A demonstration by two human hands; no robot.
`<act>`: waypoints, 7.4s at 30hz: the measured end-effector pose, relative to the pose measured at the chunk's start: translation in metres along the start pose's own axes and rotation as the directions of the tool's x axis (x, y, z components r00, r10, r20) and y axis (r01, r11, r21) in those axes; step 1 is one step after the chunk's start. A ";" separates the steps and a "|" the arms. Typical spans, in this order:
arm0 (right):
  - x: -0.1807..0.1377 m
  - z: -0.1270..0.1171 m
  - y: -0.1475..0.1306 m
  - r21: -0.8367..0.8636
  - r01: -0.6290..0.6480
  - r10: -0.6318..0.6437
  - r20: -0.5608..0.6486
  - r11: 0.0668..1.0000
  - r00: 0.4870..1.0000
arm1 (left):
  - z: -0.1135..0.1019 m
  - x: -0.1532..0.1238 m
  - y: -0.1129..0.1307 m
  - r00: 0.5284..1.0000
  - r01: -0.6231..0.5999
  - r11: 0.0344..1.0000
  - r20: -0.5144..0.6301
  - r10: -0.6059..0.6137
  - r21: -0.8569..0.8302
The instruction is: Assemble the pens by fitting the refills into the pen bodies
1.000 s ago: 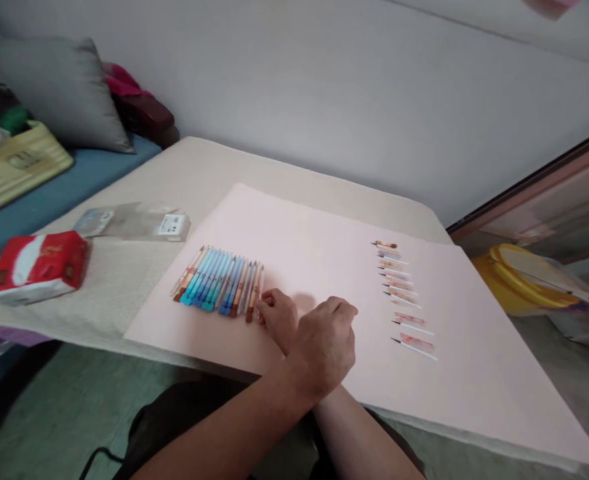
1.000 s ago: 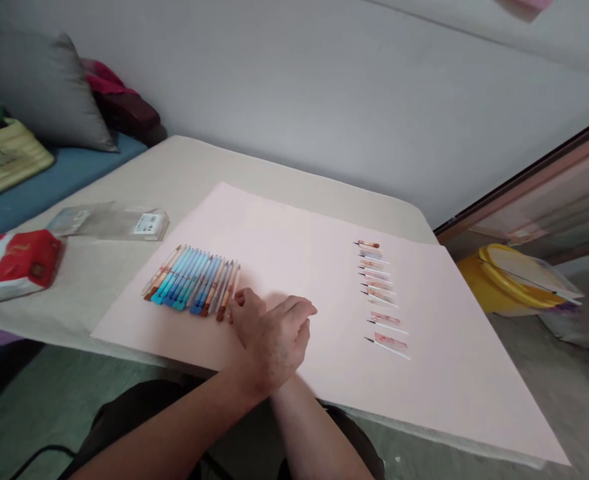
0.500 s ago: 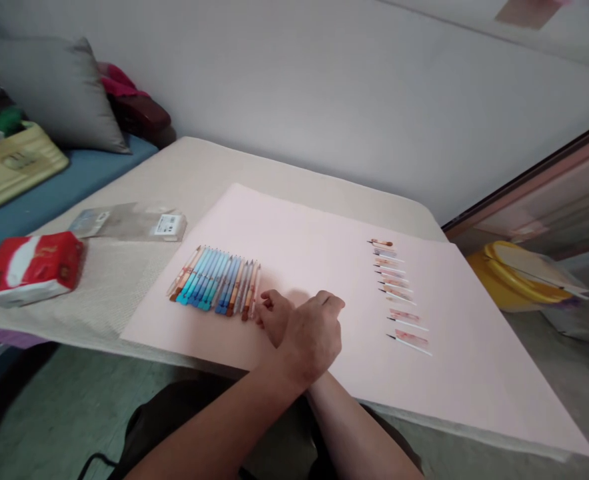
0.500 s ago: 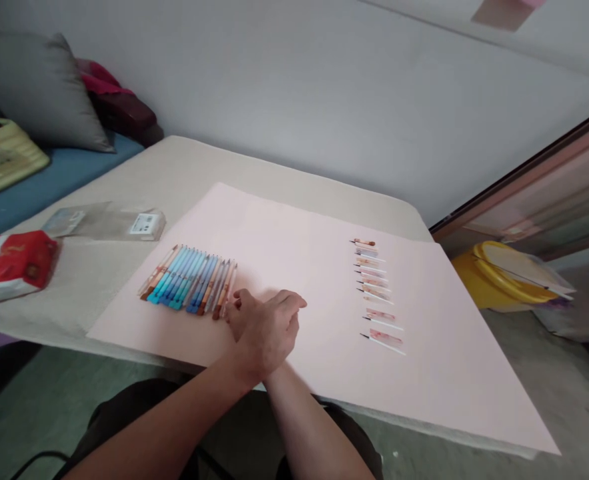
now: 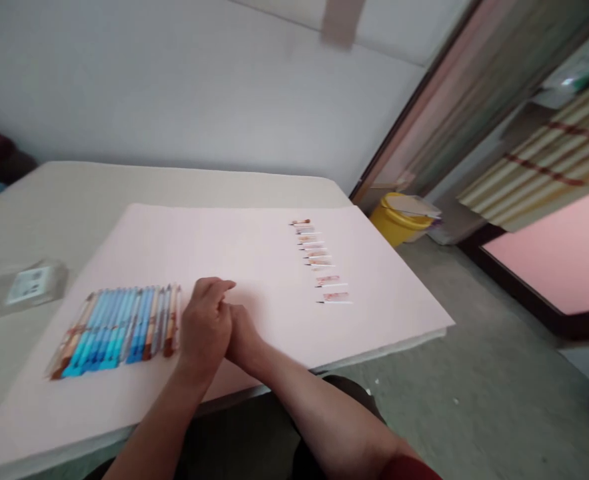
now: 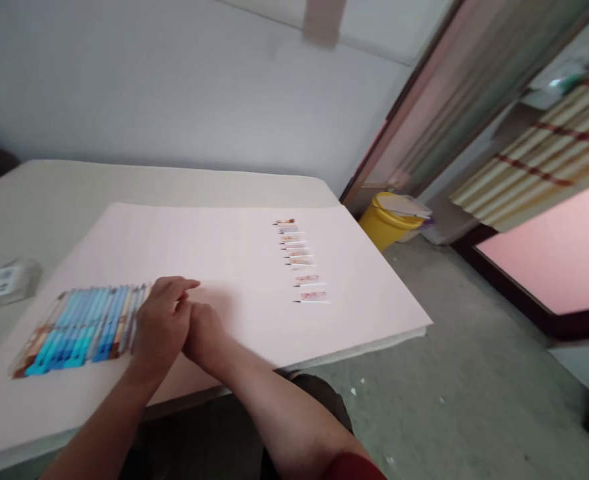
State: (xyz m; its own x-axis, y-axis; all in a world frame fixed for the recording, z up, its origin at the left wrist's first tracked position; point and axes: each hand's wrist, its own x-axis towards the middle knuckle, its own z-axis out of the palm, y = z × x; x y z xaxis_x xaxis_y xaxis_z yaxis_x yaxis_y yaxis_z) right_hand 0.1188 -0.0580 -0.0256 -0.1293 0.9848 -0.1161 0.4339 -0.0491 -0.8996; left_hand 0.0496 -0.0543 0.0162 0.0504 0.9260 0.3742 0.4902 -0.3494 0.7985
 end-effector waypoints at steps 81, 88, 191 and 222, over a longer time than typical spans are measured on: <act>-0.004 -0.083 0.034 -0.837 -0.017 0.199 0.110 0.547 0.974 | 0.015 0.007 -0.038 0.535 0.675 0.149 0.341 -0.773 -0.722; -0.009 -0.085 0.030 -0.626 0.047 0.069 0.160 0.778 0.985 | 0.029 -0.002 -0.033 0.514 0.769 0.173 0.434 -0.740 -0.615; -0.013 -0.074 0.029 0.263 0.097 -0.070 -0.111 0.960 0.991 | 0.029 0.006 -0.028 0.726 0.385 0.264 0.114 -0.678 -0.884; -0.008 -0.076 0.027 0.411 0.000 0.055 -0.121 0.912 0.991 | 0.037 -0.004 -0.029 0.781 0.411 0.193 0.235 -0.579 -0.891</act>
State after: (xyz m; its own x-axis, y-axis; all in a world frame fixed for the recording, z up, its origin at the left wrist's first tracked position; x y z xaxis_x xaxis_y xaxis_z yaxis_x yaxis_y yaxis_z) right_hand 0.1993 -0.0541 -0.0173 0.0039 0.9935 -0.1135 0.0290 -0.1136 -0.9931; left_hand 0.0674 -0.0426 -0.0257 -0.0398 0.9590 -0.2805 -0.6595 0.1857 0.7284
